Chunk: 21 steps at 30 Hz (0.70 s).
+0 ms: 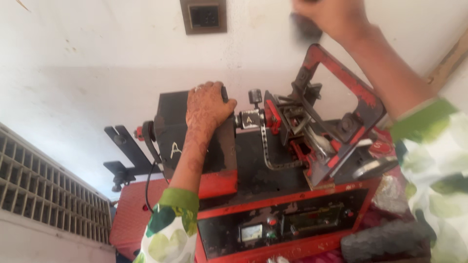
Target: The person uses a brush to clean dust and debris from a red and black industrial machine. They plug in the power cord, adjust the digital display, and continue brushing various parts of the machine.
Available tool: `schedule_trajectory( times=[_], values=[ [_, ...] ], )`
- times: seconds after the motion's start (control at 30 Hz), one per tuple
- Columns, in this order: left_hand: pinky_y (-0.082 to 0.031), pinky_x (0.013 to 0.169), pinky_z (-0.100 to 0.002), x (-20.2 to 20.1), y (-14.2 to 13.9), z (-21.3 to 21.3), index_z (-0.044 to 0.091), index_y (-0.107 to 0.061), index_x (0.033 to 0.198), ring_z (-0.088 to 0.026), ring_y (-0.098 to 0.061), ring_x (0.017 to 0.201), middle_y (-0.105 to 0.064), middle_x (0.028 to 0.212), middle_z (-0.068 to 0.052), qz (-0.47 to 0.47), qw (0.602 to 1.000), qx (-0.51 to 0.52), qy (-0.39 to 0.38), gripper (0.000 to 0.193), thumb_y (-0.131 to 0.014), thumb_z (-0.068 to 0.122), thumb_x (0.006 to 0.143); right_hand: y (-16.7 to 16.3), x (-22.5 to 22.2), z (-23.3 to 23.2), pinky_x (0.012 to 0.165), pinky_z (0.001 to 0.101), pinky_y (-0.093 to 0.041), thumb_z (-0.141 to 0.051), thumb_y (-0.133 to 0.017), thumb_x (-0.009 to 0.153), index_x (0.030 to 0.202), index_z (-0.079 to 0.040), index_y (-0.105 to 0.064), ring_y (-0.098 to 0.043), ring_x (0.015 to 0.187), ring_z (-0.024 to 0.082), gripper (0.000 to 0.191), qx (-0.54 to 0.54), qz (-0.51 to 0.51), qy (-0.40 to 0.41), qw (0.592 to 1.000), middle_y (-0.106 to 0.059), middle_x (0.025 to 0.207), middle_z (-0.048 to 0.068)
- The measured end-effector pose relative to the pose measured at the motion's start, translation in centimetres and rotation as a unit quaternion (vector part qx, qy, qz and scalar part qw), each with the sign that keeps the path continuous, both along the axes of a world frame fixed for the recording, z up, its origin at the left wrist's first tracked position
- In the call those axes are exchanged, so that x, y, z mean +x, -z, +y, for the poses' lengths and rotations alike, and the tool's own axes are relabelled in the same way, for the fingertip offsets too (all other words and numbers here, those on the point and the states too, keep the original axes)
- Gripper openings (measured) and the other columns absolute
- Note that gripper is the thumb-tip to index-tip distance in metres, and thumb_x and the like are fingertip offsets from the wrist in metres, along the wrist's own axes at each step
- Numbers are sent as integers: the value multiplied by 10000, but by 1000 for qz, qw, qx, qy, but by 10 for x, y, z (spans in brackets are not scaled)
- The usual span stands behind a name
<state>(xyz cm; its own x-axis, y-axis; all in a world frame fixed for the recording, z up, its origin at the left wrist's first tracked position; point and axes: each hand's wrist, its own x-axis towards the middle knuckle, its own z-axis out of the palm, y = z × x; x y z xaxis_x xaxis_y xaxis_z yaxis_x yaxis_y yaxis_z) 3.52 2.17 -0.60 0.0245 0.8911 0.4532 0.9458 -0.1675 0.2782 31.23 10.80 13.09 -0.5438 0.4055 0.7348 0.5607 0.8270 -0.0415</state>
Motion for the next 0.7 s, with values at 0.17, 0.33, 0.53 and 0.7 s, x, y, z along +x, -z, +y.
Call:
schedule_trajectory(
  times=[0.17,0.33,0.53,0.7],
  values=[
    [-397,1068,-489,-1,0,2,54,-692,1152,-336,-593,1180,-682,1152,-155,-10,1000,-22,-3,507,-686,428,810,21,7,2,602,308,-579,-201,-744,995,967,-11,-678,-727,710,158,203,-217,138,-18,966,-721,865,114],
    [-385,1064,-493,0,0,2,70,-677,1187,-322,-582,1190,-674,1155,-136,-16,999,-30,-9,528,-686,433,804,27,-16,-22,667,323,-587,-222,-823,1019,976,32,-759,-717,705,196,266,12,-29,60,998,-752,853,156],
    [-371,1085,-484,0,-3,1,74,-670,1205,-303,-575,1202,-669,1159,-125,-22,998,-50,-14,535,-682,444,818,18,-41,-54,597,343,-567,-221,-837,949,940,-3,-766,-695,574,223,229,-105,-67,133,983,-722,723,137],
    [-370,1080,-491,0,-5,-1,72,-675,1188,-311,-570,1210,-664,1170,-130,-18,999,-47,-12,528,-685,447,817,33,-45,-62,639,342,-597,-150,-833,925,968,0,-785,-718,655,222,163,202,-38,90,974,-749,795,134]
  ],
)
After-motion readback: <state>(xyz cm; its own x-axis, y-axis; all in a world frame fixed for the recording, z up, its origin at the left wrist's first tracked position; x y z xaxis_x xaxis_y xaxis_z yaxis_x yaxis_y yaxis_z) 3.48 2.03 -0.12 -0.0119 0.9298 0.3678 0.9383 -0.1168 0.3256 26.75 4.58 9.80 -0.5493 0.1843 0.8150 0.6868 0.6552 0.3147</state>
